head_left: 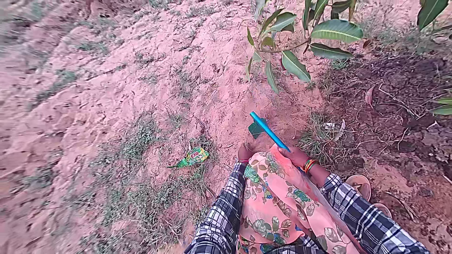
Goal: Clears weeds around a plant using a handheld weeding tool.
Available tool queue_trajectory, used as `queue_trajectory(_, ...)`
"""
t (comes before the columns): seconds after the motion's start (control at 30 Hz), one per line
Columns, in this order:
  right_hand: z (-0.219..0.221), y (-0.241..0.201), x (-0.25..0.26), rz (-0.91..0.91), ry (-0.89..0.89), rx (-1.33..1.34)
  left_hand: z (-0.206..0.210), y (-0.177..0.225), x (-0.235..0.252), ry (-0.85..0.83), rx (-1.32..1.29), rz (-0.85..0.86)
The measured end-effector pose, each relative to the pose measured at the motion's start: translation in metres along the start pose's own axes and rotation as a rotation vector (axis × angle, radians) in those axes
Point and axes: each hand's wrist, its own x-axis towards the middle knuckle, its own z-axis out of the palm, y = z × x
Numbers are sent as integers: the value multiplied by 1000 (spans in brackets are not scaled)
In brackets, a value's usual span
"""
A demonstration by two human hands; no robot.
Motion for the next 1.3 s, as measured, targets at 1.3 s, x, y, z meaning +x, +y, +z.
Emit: queue_trajectory(1.3,-11,-55,27,14,198,328,1,-14,26,145,-118,62)
